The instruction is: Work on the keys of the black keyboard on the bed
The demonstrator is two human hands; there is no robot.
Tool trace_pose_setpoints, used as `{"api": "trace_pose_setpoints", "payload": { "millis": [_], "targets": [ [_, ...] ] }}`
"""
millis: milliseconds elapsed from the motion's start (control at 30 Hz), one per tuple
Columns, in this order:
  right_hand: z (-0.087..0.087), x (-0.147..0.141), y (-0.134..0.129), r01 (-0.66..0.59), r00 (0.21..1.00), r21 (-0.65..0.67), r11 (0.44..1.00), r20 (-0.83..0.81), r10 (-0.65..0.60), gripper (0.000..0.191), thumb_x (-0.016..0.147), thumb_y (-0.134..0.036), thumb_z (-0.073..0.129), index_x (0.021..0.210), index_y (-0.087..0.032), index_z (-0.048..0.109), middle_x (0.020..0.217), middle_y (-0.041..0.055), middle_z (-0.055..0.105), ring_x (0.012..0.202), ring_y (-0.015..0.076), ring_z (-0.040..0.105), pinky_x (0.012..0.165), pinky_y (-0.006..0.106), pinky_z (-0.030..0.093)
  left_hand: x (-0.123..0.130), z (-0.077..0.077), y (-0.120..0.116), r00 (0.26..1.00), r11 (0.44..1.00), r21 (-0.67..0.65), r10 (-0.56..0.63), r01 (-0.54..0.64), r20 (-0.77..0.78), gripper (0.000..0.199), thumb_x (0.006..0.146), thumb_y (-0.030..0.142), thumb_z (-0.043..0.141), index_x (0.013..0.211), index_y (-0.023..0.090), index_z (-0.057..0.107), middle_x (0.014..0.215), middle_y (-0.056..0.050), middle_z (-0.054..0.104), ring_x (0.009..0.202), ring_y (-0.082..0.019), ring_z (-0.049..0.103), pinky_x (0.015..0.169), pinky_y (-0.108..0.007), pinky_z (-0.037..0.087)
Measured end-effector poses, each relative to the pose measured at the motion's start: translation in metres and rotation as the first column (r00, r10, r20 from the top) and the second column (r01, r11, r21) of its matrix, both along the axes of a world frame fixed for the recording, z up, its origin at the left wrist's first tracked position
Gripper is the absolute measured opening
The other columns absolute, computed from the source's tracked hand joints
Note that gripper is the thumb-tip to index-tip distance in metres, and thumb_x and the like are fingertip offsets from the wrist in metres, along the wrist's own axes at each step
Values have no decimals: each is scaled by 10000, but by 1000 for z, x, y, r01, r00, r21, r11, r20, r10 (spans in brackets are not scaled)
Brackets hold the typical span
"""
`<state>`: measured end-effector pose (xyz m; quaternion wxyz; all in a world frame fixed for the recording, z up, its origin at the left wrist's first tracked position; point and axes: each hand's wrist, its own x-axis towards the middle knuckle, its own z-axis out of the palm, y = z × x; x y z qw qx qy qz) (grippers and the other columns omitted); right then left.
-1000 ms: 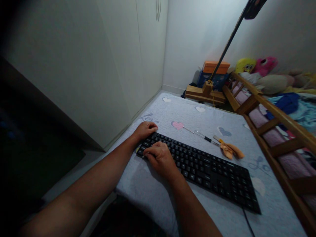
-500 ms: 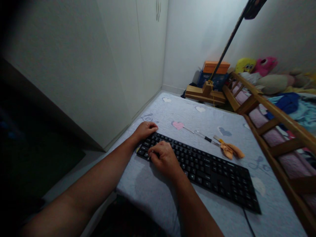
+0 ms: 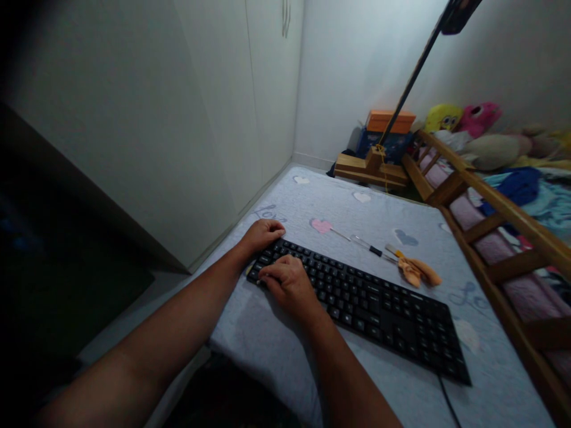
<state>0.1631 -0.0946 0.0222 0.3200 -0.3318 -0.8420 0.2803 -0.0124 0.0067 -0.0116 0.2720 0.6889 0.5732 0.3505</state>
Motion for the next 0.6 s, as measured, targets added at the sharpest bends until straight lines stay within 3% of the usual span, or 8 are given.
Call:
{"api": "trace_pose_setpoints", "payload": {
  "millis": [600],
  "targets": [
    [-3, 2, 8, 93, 996, -4, 996, 4, -93, 194, 877, -110, 614, 906, -233, 762, 834, 37, 641, 861, 186, 589, 838, 350, 449, 1, 1, -2, 1000, 1000, -11, 13, -13, 7, 234, 776, 309, 581, 811, 161, 759, 757, -37, 748, 728, -176, 668, 679, -260, 490]
  ]
}}
